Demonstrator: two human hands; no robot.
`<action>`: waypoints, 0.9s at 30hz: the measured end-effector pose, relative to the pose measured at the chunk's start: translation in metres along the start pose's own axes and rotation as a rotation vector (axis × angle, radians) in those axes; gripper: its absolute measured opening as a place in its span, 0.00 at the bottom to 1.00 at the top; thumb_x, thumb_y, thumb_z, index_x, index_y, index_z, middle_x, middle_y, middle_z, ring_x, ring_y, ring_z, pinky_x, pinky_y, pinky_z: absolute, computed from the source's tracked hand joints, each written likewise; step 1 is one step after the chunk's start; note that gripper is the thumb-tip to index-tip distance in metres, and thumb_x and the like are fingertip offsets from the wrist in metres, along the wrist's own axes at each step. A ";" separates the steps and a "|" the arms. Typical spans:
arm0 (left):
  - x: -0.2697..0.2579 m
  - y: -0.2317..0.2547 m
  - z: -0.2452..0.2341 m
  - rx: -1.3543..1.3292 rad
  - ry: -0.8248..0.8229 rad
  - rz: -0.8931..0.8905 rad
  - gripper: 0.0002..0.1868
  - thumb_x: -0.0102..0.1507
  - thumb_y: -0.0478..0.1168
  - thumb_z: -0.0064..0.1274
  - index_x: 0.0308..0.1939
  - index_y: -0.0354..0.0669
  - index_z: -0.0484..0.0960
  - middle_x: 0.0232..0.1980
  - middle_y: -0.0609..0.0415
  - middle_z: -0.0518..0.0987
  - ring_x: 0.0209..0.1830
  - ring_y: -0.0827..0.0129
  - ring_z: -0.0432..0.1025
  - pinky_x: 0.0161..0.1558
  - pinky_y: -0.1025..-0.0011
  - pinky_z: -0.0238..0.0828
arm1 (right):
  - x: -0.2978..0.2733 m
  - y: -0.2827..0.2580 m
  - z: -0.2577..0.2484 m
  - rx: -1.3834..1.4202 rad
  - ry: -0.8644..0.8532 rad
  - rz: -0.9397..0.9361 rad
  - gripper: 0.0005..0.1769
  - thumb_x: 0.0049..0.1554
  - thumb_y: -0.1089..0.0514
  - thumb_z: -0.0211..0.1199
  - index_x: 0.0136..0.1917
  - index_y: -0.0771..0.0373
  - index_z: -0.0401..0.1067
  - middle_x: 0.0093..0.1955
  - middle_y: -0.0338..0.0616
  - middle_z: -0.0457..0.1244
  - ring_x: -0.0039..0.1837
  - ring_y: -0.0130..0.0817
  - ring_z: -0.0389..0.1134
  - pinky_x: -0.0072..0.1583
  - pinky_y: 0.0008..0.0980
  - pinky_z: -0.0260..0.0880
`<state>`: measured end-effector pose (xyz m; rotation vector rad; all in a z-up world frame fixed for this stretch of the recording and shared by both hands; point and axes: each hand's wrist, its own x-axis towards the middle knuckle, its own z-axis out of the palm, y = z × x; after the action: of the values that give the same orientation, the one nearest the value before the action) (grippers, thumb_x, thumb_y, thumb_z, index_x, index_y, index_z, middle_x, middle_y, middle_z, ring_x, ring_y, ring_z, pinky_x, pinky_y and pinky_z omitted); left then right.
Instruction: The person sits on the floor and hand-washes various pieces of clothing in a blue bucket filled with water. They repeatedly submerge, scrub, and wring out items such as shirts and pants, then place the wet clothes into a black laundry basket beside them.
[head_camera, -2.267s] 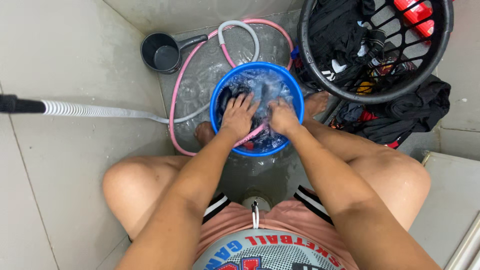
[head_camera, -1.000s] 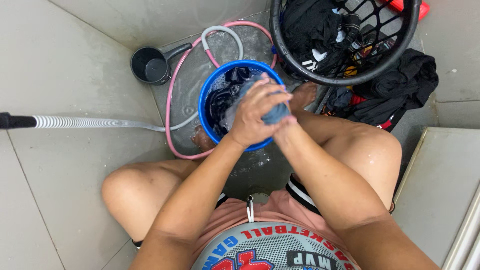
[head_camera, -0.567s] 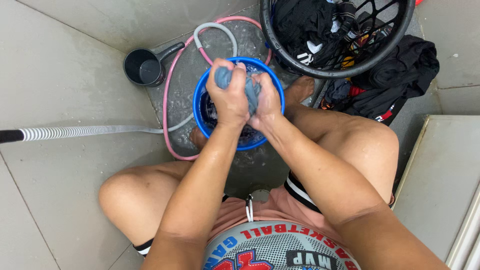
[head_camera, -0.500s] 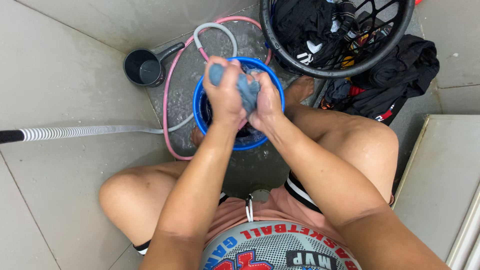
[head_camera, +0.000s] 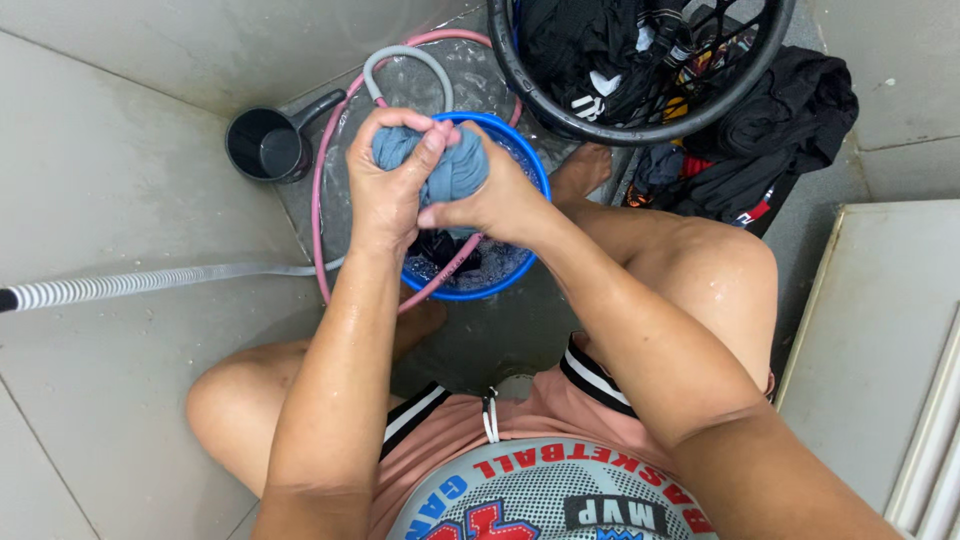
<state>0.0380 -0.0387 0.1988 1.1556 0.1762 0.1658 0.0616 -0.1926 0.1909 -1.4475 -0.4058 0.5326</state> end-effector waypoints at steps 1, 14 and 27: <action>0.002 -0.003 -0.002 0.019 0.016 -0.026 0.06 0.66 0.28 0.60 0.43 0.37 0.78 0.42 0.50 0.83 0.42 0.69 0.79 0.49 0.68 0.80 | 0.000 -0.004 0.000 -0.104 0.020 0.041 0.40 0.42 0.61 0.83 0.63 0.63 0.64 0.56 0.48 0.68 0.59 0.35 0.71 0.62 0.37 0.73; -0.005 -0.055 0.003 1.093 0.364 0.001 0.21 0.69 0.51 0.50 0.32 0.37 0.78 0.28 0.38 0.78 0.29 0.46 0.73 0.34 0.53 0.68 | -0.010 0.026 0.031 -0.692 0.031 0.292 0.32 0.51 0.52 0.68 0.66 0.64 0.64 0.50 0.66 0.69 0.55 0.63 0.71 0.56 0.54 0.71; 0.026 -0.064 -0.041 0.288 -0.009 -0.334 0.27 0.69 0.58 0.42 0.70 0.58 0.65 0.62 0.57 0.78 0.65 0.70 0.71 0.60 0.66 0.65 | -0.071 -0.087 -0.120 -0.599 0.483 0.084 0.35 0.44 0.59 0.73 0.64 0.63 0.66 0.52 0.44 0.70 0.54 0.31 0.74 0.54 0.35 0.74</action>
<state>0.0568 -0.0213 0.1222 1.3938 0.3914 -0.1659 0.0797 -0.3351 0.2703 -2.1114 -0.1151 0.1059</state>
